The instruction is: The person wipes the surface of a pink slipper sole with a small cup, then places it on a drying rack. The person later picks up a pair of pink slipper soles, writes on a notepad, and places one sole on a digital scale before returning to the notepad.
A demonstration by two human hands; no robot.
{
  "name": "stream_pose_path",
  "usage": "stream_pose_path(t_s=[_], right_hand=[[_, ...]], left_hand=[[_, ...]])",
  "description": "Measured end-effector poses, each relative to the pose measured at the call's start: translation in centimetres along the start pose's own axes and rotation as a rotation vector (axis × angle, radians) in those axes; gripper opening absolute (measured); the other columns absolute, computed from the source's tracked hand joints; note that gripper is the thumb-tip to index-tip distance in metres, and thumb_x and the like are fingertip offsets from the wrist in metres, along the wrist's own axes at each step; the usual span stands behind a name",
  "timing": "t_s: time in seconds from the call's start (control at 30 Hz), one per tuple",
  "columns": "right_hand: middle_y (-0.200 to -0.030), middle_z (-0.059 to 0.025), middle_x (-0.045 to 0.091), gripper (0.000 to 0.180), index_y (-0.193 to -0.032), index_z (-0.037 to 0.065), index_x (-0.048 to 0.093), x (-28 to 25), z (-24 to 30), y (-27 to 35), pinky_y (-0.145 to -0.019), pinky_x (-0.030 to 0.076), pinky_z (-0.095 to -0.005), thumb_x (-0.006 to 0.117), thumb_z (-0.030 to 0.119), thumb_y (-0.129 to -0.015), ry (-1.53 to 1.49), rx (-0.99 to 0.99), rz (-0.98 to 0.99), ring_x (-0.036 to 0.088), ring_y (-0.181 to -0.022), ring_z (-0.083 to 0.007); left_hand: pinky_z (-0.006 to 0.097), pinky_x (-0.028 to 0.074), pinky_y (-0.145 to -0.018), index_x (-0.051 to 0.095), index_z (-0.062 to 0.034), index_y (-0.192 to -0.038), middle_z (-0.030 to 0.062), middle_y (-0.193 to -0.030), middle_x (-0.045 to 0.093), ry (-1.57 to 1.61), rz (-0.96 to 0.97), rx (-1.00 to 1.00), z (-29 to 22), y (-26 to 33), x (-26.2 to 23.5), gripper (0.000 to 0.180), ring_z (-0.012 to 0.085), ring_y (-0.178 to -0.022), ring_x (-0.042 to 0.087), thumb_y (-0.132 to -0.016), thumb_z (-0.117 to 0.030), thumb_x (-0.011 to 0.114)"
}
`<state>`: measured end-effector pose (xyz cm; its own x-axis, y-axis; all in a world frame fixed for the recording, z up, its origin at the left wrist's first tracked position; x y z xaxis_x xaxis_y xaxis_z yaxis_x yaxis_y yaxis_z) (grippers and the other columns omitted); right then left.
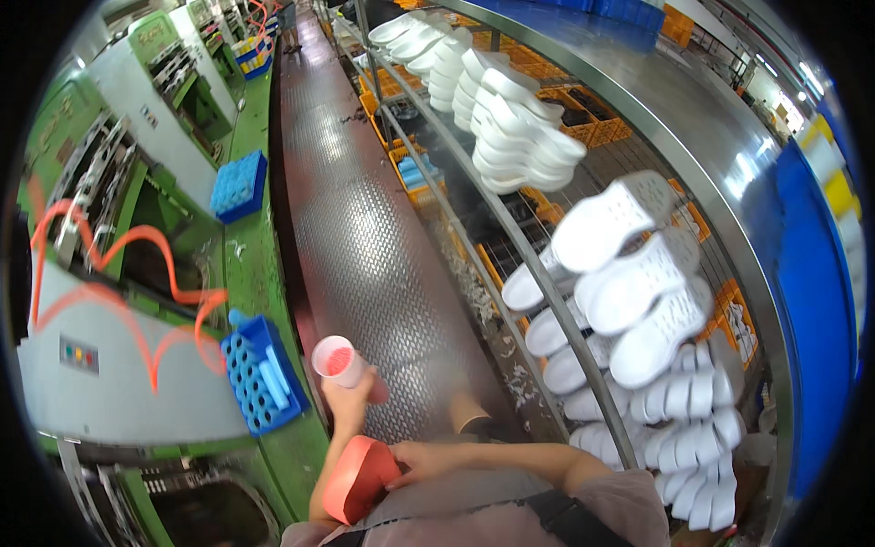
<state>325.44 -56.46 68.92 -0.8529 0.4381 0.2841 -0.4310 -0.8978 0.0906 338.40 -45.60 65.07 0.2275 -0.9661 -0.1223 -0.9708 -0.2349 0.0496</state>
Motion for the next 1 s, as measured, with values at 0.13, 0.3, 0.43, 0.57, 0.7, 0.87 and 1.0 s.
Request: stream_pose_path(t_s=[0.13, 0.3, 0.43, 0.57, 0.7, 0.87, 1.0], right_hand=[[-0.137, -0.0198, 0.059, 0.046, -0.133, 0.0, 0.057, -17.6, 7.5, -4.5, -0.106, 0.047, -0.0438, 0.07, 0.012, -0.091, 0.516, -0.129, 0.026, 0.059, -0.124, -0.037], [-0.119, -0.0121, 0.069, 0.027, -0.109, 0.003, 0.072, -42.7, 23.9, -10.6, -0.092, 0.054, -0.0403, 0.075, 0.008, -0.083, 0.928, -0.406, -0.627, 0.064, -0.11, -0.0317], [-0.123, -0.0048, 0.064, 0.032, -0.113, 0.009, 0.067, -52.7, 32.2, -21.9, -0.094, 0.05, -0.0417, 0.069, 0.014, -0.082, 1.335, -0.613, -0.557, 0.058, -0.118, -0.027], [-0.116, -0.0057, 0.061, 0.027, -0.102, 0.01, 0.063, -67.2, 33.9, -34.0, -0.095, 0.045, -0.0421, 0.069, 0.017, -0.077, 1.487, -0.665, -0.455, 0.057, -0.117, -0.0258], [-0.107, -0.0044, 0.061, 0.023, -0.095, 0.011, 0.06, -82.6, 39.3, -45.9, -0.094, 0.043, -0.0396, 0.068, 0.02, -0.076, 1.542, -0.643, -0.444, 0.058, -0.111, -0.0239], [-0.091, 0.0016, 0.062, 0.027, -0.093, 0.015, 0.063, -98.8, 51.7, -53.3, -0.084, 0.043, -0.0348, 0.073, 0.028, -0.071, 1.641, -0.572, -0.702, 0.063, -0.092, -0.0175], [-0.087, 0.0037, 0.064, 0.023, -0.102, 0.014, 0.069, -113.8, 54.3, -62.2, -0.077, 0.039, -0.0333, 0.076, 0.02, -0.081, 1.695, -0.42, -0.809, 0.064, -0.081, -0.0142]], left_hand=[[0.034, 0.055, -0.085, 0.069, 0.0007, -0.106, 0.0054, -0.098, 0.072, -0.101, 0.11, -0.129, 0.2, -13.6, 8.9, 0.037, 0.0161, -0.091, 0.069, -0.072, -0.004, 0.085], [0.031, 0.055, -0.078, 0.065, -0.0011, -0.108, 0.0038, -0.097, 0.07, 0.021, 0.127, -0.111, -5.8, -33.9, 12.5, 0.045, 0.0147, -0.087, 0.067, -0.07, -0.009, 0.089], [0.033, 0.056, -0.08, 0.065, -0.0013, -0.112, 0.0055, -0.102, 0.07, 0.01, 0.14, -0.066, -9.2, -49.0, 13.2, 0.051, 0.0159, -0.091, 0.068, -0.069, -0.012, 0.09], [0.034, 0.057, -0.084, 0.063, -0.0011, -0.116, 0.0088, -0.106, 0.071, -0.144, 0.08, -0.039, -5.8, -67.6, 13.4, 0.058, 0.0189, -0.095, 0.069, -0.067, -0.013, 0.091], [0.034, 0.055, -0.089, 0.059, -0.0025, -0.123, 0.0095, -0.109, 0.069, -0.161, 0.145, 0.165, -7.2, -87.4, 15.3, 0.065, 0.0192, -0.1, 0.068, -0.068, -0.013, 0.092], [0.035, 0.052, -0.097, 0.046, -0.0018, -0.136, 0.0131, -0.116, 0.066, -0.033, 0.207, 0.048, -10.4, -108.8, 17.1, 0.08, 0.02, -0.108, 0.065, -0.069, -0.004, 0.089], [0.035, 0.052, -0.098, 0.043, -0.0022, -0.139, 0.0155, -0.122, 0.065, -0.025, 0.215, 0.158, -10.3, -126.0, 16.6, 0.085, 0.0224, -0.11, 0.066, -0.068, -0.002, 0.089]])
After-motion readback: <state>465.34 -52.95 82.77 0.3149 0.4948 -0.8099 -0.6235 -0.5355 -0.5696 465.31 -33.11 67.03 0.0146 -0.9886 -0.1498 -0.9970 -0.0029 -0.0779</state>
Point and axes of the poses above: each hand's wrist, its own y-axis away from the middle knuckle, its own x-axis out of the palm, z = x × y, the point moved 9 cm from there along -y, towards the middle knuckle
